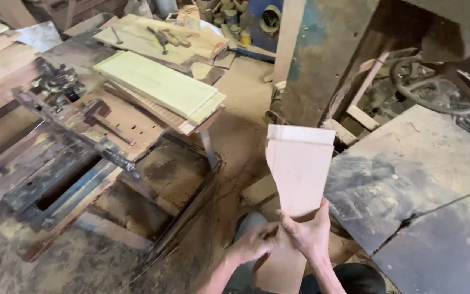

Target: Cutting curved shapes out of wooden boards using a bandsaw in a workshop

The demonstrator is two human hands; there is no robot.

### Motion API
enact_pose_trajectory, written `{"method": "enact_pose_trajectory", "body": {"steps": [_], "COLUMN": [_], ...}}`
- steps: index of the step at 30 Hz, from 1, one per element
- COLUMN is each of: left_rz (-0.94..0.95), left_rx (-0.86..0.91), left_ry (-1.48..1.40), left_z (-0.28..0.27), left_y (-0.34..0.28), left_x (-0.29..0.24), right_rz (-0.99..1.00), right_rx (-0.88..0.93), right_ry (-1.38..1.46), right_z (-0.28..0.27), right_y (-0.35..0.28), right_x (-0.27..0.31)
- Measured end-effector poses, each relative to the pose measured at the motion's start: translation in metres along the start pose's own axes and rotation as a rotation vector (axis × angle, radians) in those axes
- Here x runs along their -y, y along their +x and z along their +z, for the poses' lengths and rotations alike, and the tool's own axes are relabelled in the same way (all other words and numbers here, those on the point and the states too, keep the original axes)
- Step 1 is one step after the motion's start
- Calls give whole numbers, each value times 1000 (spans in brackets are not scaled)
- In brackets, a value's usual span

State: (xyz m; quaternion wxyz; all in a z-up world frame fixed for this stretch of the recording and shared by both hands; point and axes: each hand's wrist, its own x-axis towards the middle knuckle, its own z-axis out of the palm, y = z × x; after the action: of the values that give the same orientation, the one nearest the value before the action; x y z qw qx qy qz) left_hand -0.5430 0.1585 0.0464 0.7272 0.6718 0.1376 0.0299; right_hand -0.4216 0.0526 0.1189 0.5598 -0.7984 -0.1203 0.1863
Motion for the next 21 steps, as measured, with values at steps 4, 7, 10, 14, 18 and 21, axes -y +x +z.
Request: {"method": "enact_pose_trajectory", "body": {"steps": [4,7,10,14,18,21], "left_rz": [42,219,335,-284,92,-318], "left_rx": [-171,-393,-448,-749,-1123,-1429], "left_ry": [266,184,96,38,-100,-12], "left_z": [27,36,28,-3,-100,-134], "left_y": [-17,-40,-80,-130,-194,-236], "left_x": [15,1,-57,-81,-127,-242], "right_rz": [-38,-186,-244,-588,-372,-362], "right_rx": [-44,8,34,342,416,438], "right_ry": [-22,-41,221,577,435,205], "right_z": [9,12,26,8,-14,-21], "right_y": [-3,5,-34,-30,-4,75], "right_x": [5,-1,44,13,-34,-129]}}
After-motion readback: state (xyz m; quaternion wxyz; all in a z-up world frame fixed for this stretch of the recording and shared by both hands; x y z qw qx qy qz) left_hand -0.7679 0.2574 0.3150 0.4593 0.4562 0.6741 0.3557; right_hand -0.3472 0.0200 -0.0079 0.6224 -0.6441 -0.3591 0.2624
